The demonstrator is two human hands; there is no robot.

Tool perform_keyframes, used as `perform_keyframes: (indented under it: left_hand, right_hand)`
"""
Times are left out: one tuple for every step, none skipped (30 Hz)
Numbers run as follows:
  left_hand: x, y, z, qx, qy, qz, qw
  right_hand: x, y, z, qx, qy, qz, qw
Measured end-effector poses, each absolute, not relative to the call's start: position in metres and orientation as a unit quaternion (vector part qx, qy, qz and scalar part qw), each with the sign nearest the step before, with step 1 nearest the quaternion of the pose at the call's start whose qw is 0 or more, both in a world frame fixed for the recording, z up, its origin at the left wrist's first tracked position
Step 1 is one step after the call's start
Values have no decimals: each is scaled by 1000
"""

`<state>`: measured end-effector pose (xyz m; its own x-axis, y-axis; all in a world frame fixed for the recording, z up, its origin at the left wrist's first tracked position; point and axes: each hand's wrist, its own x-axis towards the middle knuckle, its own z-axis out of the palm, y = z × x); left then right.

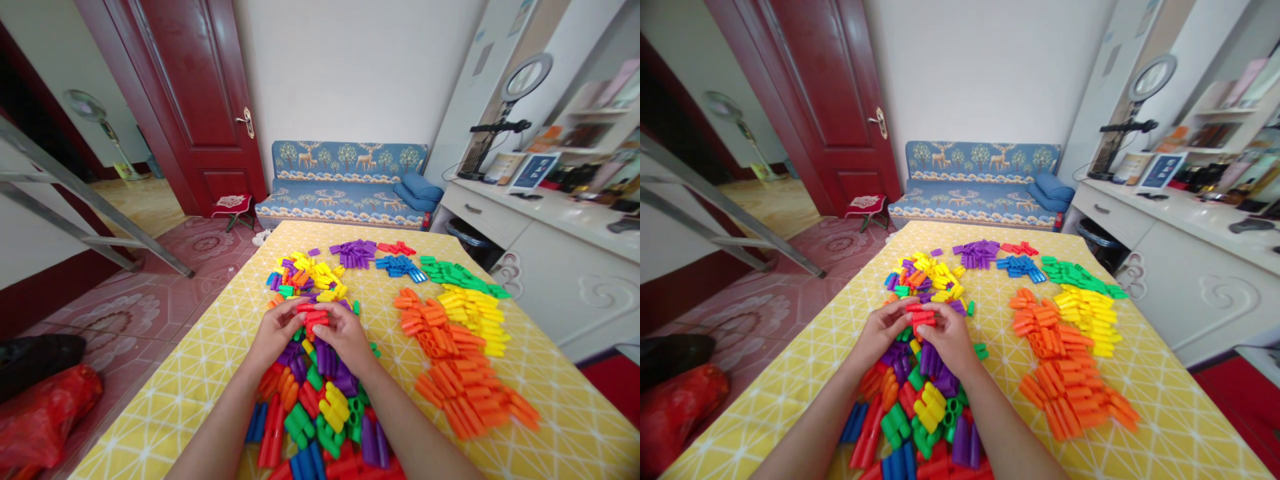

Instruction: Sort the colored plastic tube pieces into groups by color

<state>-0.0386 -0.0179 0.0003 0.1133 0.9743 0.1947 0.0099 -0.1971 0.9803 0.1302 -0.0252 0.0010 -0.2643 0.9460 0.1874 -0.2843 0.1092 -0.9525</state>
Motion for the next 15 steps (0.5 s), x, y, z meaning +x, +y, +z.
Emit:
perform_keyframes:
  left_hand:
    - [-39, -18, -1, 572, 426, 519, 471]
    - [-39, -17, -1, 566, 428, 528, 466]
    - [-39, -17, -2, 561, 430, 538, 459]
    - [-39, -16, -3, 556, 430, 548, 453]
    - [-39, -16, -3, 553, 429, 557, 447]
    - [-38, -15, -3, 551, 428, 565, 441]
    - [-38, -15, -3, 551, 426, 571, 435]
    - [-38, -15, -3, 551, 426, 574, 430]
    - [-38, -15, -2, 551, 428, 575, 426]
    - [-38, -16, -3, 554, 432, 572, 424]
    - [-38, -16, -3, 556, 438, 568, 421]
    - [-38, -16, -3, 557, 445, 562, 418]
    - [-38, -16, -4, 559, 452, 556, 418]
    - [-39, -16, -5, 560, 457, 549, 419]
    - [-39, -16, -6, 562, 460, 542, 422]
  right_hand:
    - [130, -24, 0, -323, -529, 587, 521]
    - [130, -23, 0, -337, -523, 584, 520]
    - [130, -23, -1, -351, -519, 581, 519]
    - [130, -22, -2, -364, -516, 577, 518]
    - [130, -22, -3, -373, -515, 573, 516]
    - [130, -22, -4, -378, -517, 568, 516]
    - [130, -22, -4, -382, -521, 562, 517]
    - [129, -23, -5, -387, -525, 552, 519]
    - [129, -24, -5, -394, -530, 542, 520]
    - [129, -25, -4, -401, -534, 531, 522]
    - [130, -25, -2, -408, -538, 519, 525]
    - [132, -25, 1, -414, -541, 505, 530]
    - [135, -23, 6, -419, -546, 491, 535]
    - [139, -19, 12, -423, -551, 475, 540]
    - [146, -12, 18, -426, -556, 457, 548]
